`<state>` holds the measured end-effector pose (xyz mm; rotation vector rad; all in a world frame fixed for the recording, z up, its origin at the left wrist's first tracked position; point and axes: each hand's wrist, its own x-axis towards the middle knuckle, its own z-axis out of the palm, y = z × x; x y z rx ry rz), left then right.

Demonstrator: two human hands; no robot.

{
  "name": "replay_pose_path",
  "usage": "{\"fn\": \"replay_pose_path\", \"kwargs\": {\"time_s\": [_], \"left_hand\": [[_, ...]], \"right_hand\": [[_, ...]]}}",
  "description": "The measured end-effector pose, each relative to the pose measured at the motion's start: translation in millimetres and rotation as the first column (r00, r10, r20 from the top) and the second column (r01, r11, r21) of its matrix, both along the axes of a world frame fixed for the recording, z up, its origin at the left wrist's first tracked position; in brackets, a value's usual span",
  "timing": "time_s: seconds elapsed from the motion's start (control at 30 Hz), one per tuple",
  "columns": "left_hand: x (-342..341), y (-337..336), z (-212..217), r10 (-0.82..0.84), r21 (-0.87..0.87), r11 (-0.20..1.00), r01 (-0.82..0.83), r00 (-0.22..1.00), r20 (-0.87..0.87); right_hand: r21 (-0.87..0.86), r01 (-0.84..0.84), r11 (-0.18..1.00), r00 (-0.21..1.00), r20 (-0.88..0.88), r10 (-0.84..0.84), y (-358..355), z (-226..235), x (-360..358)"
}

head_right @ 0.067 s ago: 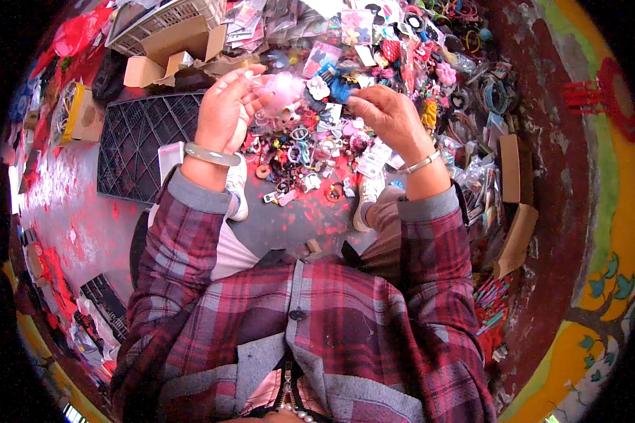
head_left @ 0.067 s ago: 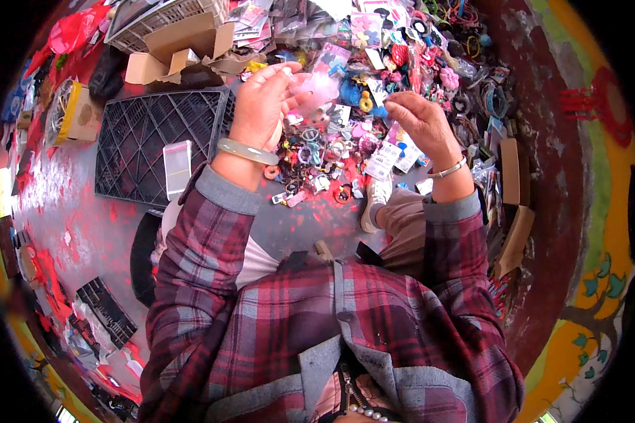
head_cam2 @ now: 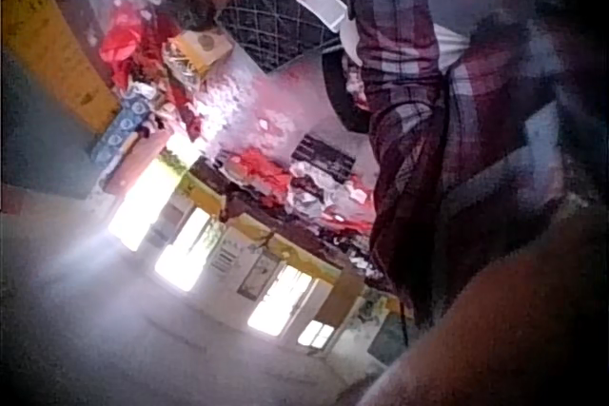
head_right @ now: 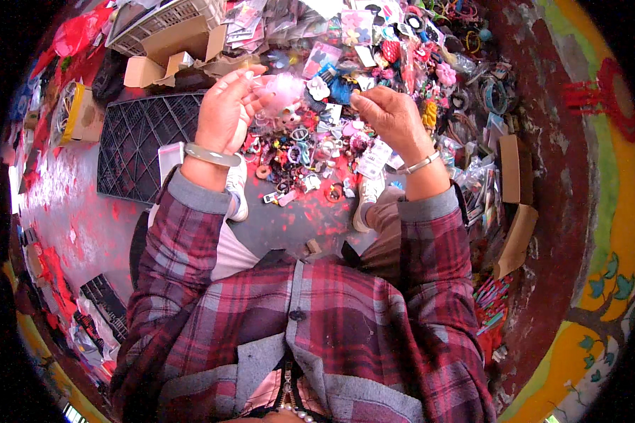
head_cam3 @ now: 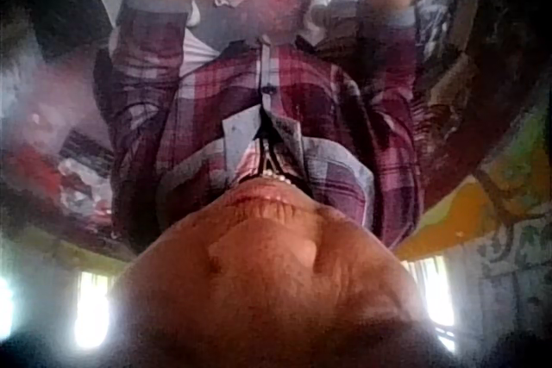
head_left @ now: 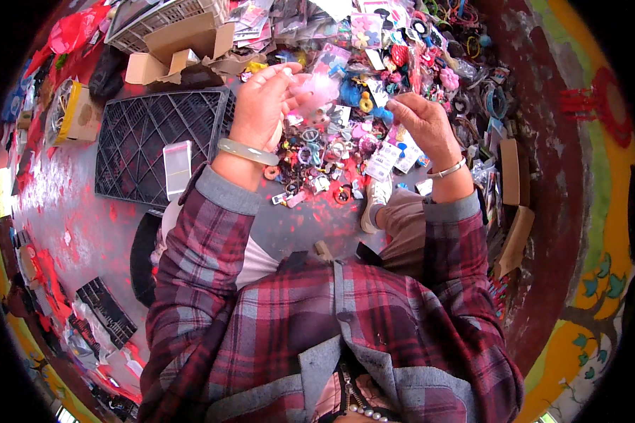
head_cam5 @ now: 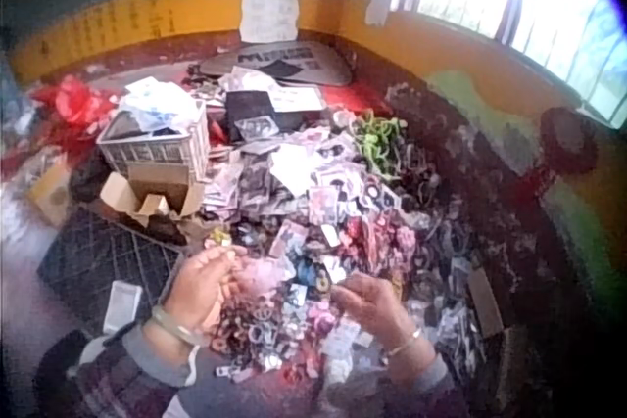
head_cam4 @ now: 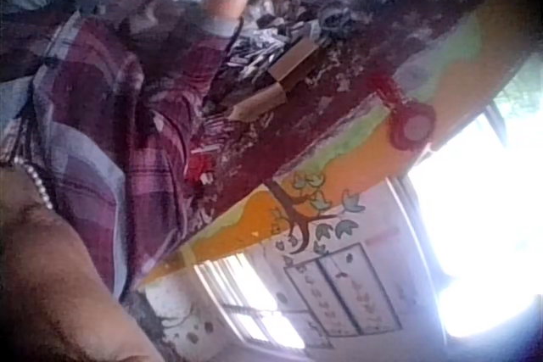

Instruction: The person picks up individual small accessories from the floor and places them into small plastic bags, then places the filled bags into a black crate.

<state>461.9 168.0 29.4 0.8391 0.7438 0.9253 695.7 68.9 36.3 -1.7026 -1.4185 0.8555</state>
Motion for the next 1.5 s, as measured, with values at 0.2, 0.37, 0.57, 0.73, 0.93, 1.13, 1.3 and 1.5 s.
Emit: {"fn": "replay_pose_path", "kwargs": {"time_s": [0.2,0.37,0.57,0.73,0.93,1.13,1.3,1.5], "left_hand": [[-1,0,-1,-0.026,-0.007,1.0,0.026,1.0,0.006],[0,-3,0,-0.027,-0.007,1.0,0.027,1.0,-0.001],[2,-2,0,-0.037,-0.005,0.999,0.037,0.999,0.015],[-1,-2,3,-0.018,0.002,1.0,0.018,1.0,-0.001],[1,-3,3,-0.031,0.005,0.999,0.031,0.999,0.007],[1,-4,3,-0.028,0.012,1.0,0.029,0.999,-0.024],[1,-3,1,-0.032,0.021,0.999,0.033,0.999,-0.03],[1,-2,-2,-0.033,0.024,0.999,0.034,0.999,-0.024]], "right_hand": [[-0.081,0.224,0.971,0.912,-0.335,-0.239,2,6,-8],[0.007,0.173,0.985,0.914,-0.373,-0.158,-1,15,-18],[0.07,-0.019,0.997,0.978,-0.208,0.033,0,5,-13],[0.15,-0.025,0.988,0.98,-0.19,0.053,-1,3,5],[0.189,-0.118,0.975,0.979,0.187,0.082,2,-7,2],[-0.07,0.169,0.983,0.986,0.018,-0.169,2,-3,-9],[0.175,0.026,0.984,0.994,0.098,-0.044,2,7,-16],[0.204,-0.011,0.979,0.988,0.155,-0.021,7,-1,-7]]}}
